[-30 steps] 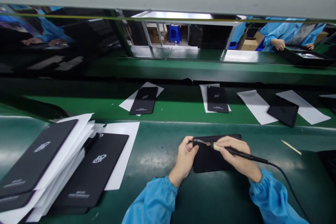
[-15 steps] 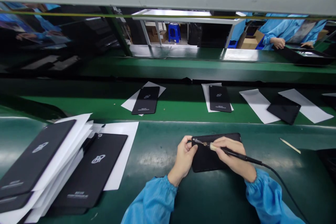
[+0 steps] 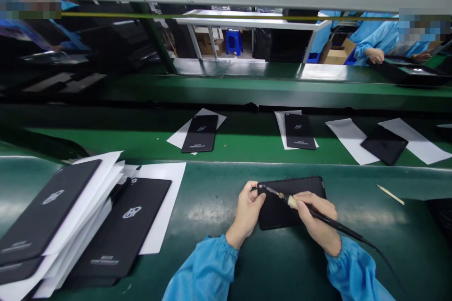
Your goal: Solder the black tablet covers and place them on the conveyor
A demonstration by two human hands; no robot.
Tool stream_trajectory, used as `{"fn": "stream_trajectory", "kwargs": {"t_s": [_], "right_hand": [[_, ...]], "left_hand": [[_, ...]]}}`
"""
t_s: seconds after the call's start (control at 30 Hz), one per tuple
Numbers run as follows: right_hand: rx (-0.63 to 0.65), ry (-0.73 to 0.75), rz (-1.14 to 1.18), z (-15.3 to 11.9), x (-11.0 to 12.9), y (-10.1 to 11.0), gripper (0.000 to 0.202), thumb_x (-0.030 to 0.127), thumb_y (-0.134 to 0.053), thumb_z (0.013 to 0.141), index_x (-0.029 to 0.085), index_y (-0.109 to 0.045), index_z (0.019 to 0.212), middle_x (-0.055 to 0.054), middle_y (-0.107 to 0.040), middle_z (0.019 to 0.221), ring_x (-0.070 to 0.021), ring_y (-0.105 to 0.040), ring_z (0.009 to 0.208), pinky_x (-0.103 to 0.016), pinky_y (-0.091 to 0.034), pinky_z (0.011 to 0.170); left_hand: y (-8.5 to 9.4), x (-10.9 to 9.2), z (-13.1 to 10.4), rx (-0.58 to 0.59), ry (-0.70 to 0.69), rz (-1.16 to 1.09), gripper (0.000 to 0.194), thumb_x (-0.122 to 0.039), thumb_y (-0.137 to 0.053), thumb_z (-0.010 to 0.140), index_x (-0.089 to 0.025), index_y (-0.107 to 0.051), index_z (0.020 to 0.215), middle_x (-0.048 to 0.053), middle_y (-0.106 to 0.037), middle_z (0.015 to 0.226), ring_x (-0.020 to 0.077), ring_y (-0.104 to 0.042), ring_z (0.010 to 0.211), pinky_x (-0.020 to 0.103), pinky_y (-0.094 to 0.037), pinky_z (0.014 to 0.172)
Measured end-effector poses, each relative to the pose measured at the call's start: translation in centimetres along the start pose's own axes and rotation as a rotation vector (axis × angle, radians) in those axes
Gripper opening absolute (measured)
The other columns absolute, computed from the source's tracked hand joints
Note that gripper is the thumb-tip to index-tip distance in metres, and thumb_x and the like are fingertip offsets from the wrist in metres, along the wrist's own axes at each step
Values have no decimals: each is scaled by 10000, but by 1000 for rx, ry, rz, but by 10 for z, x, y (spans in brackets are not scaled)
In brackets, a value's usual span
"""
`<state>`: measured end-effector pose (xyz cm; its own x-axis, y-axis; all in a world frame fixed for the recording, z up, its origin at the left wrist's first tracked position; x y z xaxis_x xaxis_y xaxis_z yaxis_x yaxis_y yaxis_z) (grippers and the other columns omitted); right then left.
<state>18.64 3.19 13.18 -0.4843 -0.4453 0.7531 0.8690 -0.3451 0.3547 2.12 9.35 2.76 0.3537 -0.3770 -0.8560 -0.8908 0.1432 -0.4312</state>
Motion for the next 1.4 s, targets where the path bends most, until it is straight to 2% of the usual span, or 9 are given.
{"fn": "stream_trajectory", "kwargs": {"t_s": [0.57,0.67,0.8,0.87,1.0,1.07,1.13,1.2,1.4], "right_hand": [[48,-16,52,-1,-3,-10,152,130,-578,934,225,-690,896,-19,-714,854,-168,-691,754,-288,-550,692],[-1,-36,98,-2,-8,2,147,142,-589,940,234,-704,938,-14,-720,841,-175,-699,766,-295,-560,709],[-143,-45,33,4,-19,34,244,172,-569,967,229,-669,1182,-40,-750,927,-210,-729,834,-357,-588,817],[-107,25,-98,14,-21,37,273,173,-545,980,232,-656,1223,-58,-748,1011,-216,-729,906,-362,-591,850],[74,165,-379,25,-37,21,245,161,-511,979,245,-681,1134,-76,-704,1158,-234,-667,1089,-437,-506,1022],[146,161,-425,24,-51,15,227,156,-502,972,237,-684,1080,-80,-709,1067,-234,-667,1028,-439,-506,987],[184,126,-432,21,-62,13,215,156,-489,972,225,-685,1026,-68,-689,909,-212,-662,877,-367,-537,839],[171,89,-428,20,-67,20,215,166,-466,983,213,-675,988,-52,-652,825,-185,-635,776,-306,-522,738],[-53,-71,-456,31,-84,79,216,234,-419,1012,185,-604,913,-44,-651,886,-162,-633,818,-262,-495,789]], "left_hand": [[2,-1,0,4,-17,2,386,-355,-777,735,-196,-489,937,17,-720,765,157,-675,634,249,-504,624],[2,1,1,4,-11,-2,392,-361,-778,739,-196,-489,947,19,-725,773,161,-682,640,254,-510,634],[3,3,2,-3,1,3,428,-381,-788,728,-197,-485,967,21,-737,783,166,-696,666,258,-521,660],[5,3,4,-15,6,18,458,-391,-800,714,-199,-487,986,21,-744,794,171,-706,691,260,-528,682],[7,5,8,-18,46,22,512,-419,-831,678,-200,-508,1010,29,-754,821,191,-721,739,267,-544,689],[6,7,9,-6,76,5,530,-425,-839,667,-196,-525,1028,37,-756,838,202,-723,752,270,-550,669],[5,6,8,-3,97,-3,550,-436,-838,666,-190,-544,1061,46,-758,856,210,-726,771,269,-555,658],[6,3,8,-22,93,6,583,-475,-830,666,-182,-560,1090,56,-759,878,222,-729,809,266,-561,658],[6,0,7,-11,120,53,629,-535,-818,668,-172,-544,1102,119,-747,1061,290,-723,968,405,-604,834]]}}
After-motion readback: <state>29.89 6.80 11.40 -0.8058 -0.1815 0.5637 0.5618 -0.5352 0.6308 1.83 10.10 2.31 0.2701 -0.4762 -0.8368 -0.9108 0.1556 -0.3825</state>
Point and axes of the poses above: each hand's wrist, its own z-axis towards the middle knuckle, its own y-axis out of the back of the hand, x = y × z, the point moved 10 cm from there along z, towards the middle knuckle
